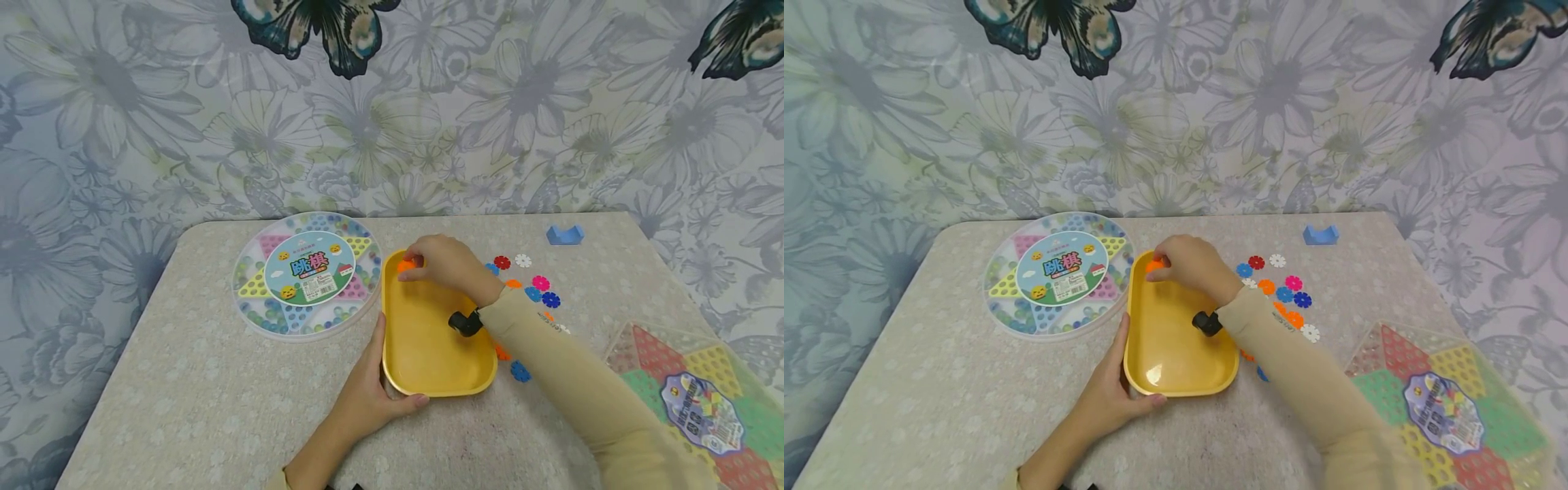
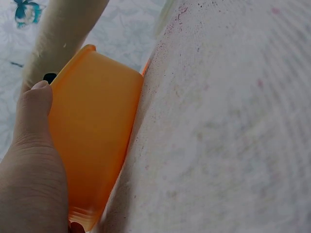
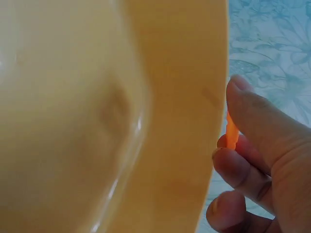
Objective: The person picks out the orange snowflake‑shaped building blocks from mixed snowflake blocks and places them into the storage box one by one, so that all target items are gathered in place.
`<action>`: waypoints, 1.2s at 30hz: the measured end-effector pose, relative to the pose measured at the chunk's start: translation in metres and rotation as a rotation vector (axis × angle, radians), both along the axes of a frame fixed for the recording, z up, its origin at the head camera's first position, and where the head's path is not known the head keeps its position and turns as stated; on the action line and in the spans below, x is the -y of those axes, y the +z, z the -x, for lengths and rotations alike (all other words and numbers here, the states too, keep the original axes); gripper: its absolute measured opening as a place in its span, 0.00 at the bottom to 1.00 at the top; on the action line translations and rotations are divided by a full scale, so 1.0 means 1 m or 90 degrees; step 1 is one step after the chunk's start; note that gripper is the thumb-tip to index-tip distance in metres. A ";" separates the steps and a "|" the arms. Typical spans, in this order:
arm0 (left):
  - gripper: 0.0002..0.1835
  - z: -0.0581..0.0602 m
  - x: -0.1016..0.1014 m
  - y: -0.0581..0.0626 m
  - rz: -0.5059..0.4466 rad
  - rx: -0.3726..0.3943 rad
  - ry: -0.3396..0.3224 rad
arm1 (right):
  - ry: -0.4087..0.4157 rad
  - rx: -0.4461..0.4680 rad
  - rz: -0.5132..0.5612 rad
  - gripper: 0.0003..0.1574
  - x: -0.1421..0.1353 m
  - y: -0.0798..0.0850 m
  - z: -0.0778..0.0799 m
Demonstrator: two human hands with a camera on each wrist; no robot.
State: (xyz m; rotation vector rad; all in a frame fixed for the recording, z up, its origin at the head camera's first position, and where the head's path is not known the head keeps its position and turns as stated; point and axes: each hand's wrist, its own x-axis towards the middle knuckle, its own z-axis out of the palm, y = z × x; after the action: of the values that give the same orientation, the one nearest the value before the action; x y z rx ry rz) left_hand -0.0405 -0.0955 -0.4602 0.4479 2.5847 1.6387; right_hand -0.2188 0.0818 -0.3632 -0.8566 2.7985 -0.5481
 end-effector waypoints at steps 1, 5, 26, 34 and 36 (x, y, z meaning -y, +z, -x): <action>0.71 0.000 0.000 0.000 -0.001 0.001 0.000 | -0.003 0.006 -0.005 0.26 0.001 -0.003 0.000; 0.71 0.000 0.000 0.000 0.001 0.004 0.001 | -0.016 0.029 -0.029 0.25 0.006 -0.012 0.001; 0.71 0.000 0.000 -0.001 0.019 -0.002 0.008 | -0.045 0.025 -0.060 0.17 0.013 -0.043 -0.001; 0.71 0.000 0.000 0.001 0.022 0.006 0.009 | -0.037 0.017 -0.066 0.19 0.012 -0.041 -0.002; 0.71 0.000 0.000 0.001 0.020 0.009 0.012 | -0.032 0.014 -0.064 0.18 0.011 -0.037 -0.003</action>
State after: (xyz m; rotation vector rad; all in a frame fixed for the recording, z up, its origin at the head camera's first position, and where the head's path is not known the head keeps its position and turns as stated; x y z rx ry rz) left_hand -0.0402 -0.0954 -0.4593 0.4111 2.6078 1.5989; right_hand -0.2154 0.0707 -0.4005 -0.7569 2.8078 -0.4169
